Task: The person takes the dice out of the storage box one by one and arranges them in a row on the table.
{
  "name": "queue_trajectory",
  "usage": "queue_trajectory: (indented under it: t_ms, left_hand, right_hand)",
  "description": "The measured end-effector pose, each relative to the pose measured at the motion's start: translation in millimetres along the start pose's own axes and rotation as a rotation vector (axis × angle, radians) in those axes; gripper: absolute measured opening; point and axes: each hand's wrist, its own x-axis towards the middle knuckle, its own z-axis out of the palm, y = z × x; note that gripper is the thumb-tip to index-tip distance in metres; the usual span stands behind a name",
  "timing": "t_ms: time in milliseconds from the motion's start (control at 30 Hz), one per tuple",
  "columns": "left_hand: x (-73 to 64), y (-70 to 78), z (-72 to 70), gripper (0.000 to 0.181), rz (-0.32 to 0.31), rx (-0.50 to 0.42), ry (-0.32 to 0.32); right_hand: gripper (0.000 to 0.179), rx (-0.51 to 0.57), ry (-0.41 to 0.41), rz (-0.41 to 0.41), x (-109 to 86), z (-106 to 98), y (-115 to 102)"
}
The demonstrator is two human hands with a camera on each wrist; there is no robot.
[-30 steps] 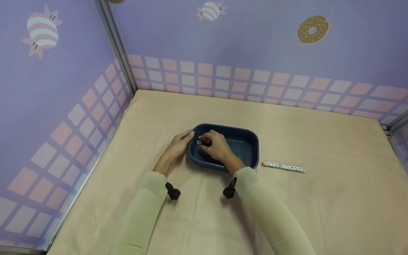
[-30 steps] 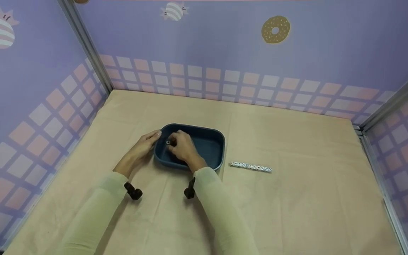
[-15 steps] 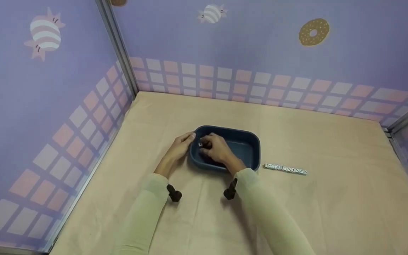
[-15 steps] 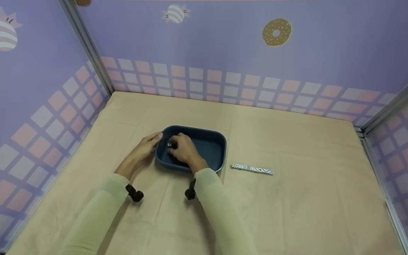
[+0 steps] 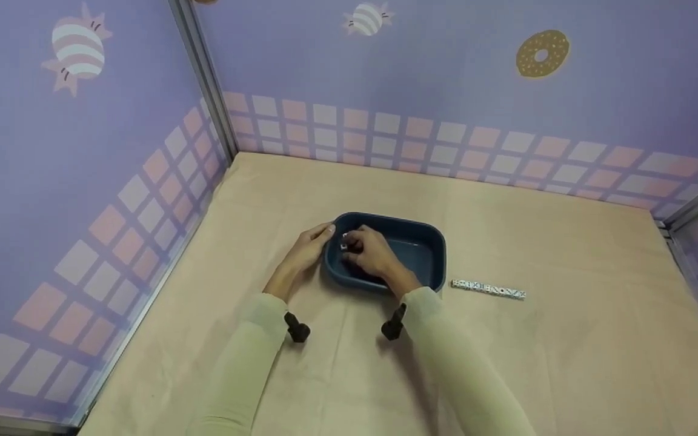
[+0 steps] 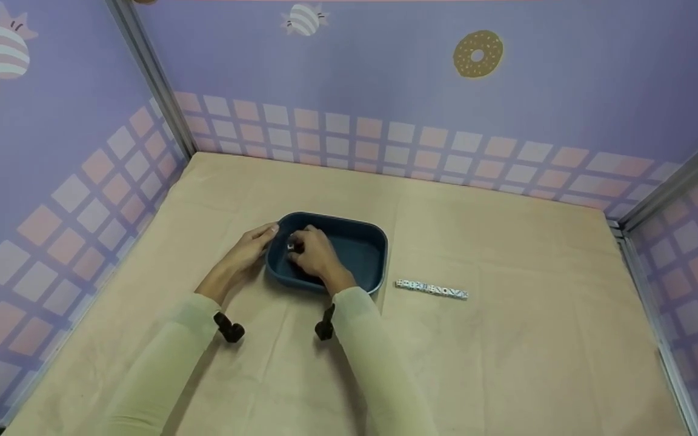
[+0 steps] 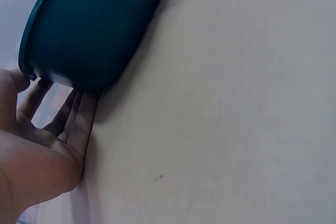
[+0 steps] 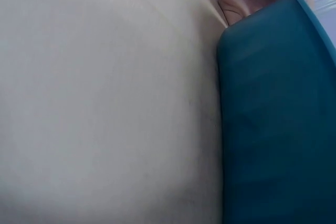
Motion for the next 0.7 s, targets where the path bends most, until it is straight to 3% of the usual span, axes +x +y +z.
queue_trajectory:
  t_ms: [300,467,700]
  left_hand:
    - [-0.2,0.6,0.4,0.054,0.005,0.002,0.013]
    - [-1.1,-2.0,1.7,0.053,-0.006,0.000,0.014]
    - [-1.4,0.2,-0.5,0.055,0.012,0.018,0.016]
  right_hand:
    - [0.010,-0.016,-0.013,0.058,-0.5,1.0,-0.6]
    - [0.008,-0.011,-0.035,0.101,-1.5,2.5,0.2]
    - [0.009,-0.013,-0.029,0.093,0.9,0.5,-2.9]
